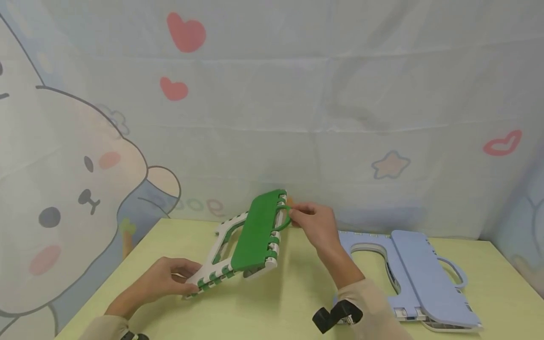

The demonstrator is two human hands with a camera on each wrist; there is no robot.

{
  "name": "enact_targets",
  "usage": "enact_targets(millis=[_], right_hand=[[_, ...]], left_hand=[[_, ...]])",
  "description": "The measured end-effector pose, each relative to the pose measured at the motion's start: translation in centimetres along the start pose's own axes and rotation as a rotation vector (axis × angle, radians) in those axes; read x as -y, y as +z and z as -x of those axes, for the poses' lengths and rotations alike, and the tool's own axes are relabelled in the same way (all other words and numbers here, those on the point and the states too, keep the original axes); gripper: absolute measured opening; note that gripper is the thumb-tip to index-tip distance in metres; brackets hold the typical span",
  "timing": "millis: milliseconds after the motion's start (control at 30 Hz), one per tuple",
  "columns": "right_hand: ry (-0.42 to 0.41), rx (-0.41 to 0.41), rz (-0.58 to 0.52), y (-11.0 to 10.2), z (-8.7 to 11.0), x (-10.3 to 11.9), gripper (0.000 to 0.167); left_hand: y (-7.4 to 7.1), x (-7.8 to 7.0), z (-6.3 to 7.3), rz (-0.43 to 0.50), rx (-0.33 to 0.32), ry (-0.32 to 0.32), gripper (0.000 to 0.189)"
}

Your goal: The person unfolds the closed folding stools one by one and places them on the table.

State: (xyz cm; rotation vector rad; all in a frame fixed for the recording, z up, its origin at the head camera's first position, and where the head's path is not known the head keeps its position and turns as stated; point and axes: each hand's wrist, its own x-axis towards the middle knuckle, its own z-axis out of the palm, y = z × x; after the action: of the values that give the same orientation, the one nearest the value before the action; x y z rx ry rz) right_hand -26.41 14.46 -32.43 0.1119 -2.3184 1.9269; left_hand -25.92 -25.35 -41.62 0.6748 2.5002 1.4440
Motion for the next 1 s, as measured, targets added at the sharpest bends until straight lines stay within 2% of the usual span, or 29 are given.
enact_targets(millis=[433, 1000], right_hand=[[-0.049, 0.004, 0.014, -0.1, -0.8, 1.5, 0.032], [-0.073, 0.042, 0.077, -0.2, -1.4, 4.3, 0.037]], left_hand=[[0.6, -0.3, -0.3, -0.081, -0.041, 0.048, 0.047], [1.4, -0.7, -0.6, -0.066, -0.018, 0.053, 0.048]])
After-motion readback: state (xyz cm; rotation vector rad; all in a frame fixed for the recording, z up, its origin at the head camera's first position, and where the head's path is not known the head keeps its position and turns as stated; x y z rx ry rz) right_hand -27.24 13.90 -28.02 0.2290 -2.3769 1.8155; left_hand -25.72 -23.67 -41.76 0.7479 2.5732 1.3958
